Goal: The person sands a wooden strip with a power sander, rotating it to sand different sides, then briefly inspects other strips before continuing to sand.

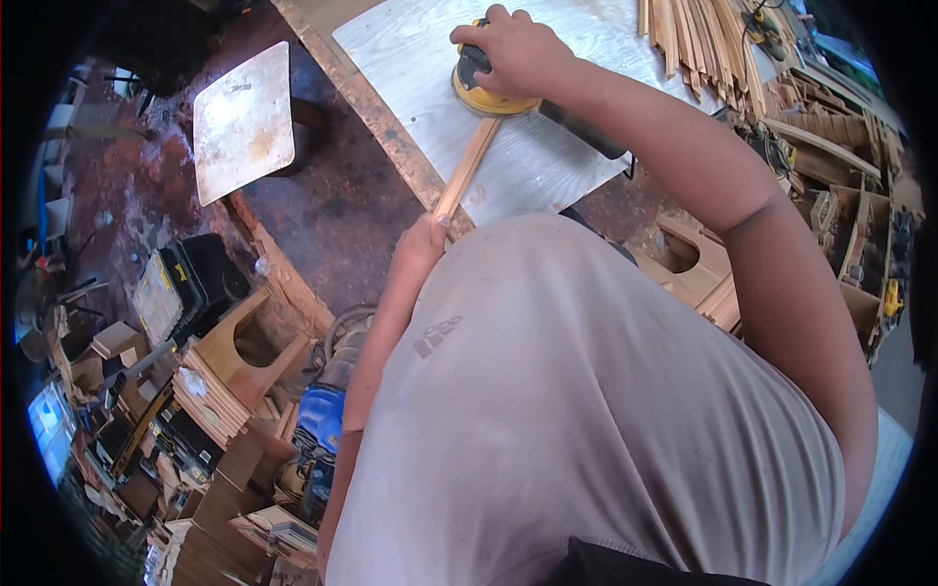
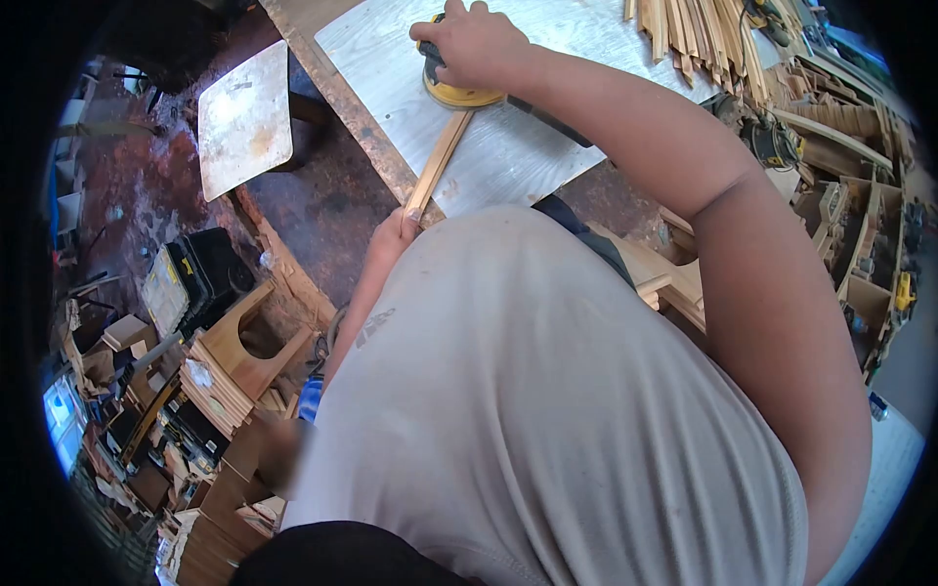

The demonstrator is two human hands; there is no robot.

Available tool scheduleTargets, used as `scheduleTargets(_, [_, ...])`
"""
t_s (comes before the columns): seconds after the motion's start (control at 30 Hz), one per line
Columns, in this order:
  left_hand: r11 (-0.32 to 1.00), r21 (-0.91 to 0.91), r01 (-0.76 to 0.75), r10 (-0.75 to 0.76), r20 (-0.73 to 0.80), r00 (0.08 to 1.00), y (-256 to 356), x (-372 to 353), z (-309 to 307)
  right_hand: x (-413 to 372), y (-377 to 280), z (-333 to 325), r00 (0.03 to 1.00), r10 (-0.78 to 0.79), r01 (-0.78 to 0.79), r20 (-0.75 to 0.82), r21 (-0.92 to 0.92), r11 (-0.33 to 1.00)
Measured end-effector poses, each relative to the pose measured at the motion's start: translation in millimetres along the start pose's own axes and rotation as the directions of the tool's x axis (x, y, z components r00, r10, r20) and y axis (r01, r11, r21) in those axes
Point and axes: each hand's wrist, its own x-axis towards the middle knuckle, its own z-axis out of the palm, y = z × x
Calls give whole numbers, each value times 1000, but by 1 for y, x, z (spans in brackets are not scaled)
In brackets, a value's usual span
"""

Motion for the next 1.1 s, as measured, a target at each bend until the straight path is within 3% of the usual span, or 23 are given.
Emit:
scheduleTargets(0.1, [999,-44,7,-7,1,1000,0,0,2,12,15,1,998,53,-52,20,-51,997])
scheduleTargets(0.23, [999,-39,21,-22,-13,1000,2,0,0,24,41,1,995,80,-82,-63,-39,996])
scheduleTargets(0.27, [999,-41,21,-22,-17,1000,3,-1,0,29,51,8,998,15,-19,-62,-69,997])
scheduleTargets(0.37, [998,-57,21,-22,-11,1000,5,-1,-1,14,31,2,999,32,-33,-20,-59,998])
scheduleTargets(0.4, [999,-47,20,-21,-7,1000,4,-1,-1,16,37,30,977,-87,48,-192,-197,979])
scheduleTargets(0.5, [999,-41,10,-11,-14,1000,4,-2,0,-1,10,36,982,-115,88,-148,-179,980])
scheduleTargets(0.73, [998,-46,-38,37,-28,999,2,-1,0,0,24,26,976,-72,26,-204,-219,975])
scheduleTargets(1.0, [1000,-19,0,0,2,1000,9,-2,-5,-7,11,38,979,-124,91,-160,-199,976])
scheduleTargets(1.1, [1000,-15,-9,9,1,1000,10,-5,-5,-1,15,32,986,-72,27,-147,-288,957])
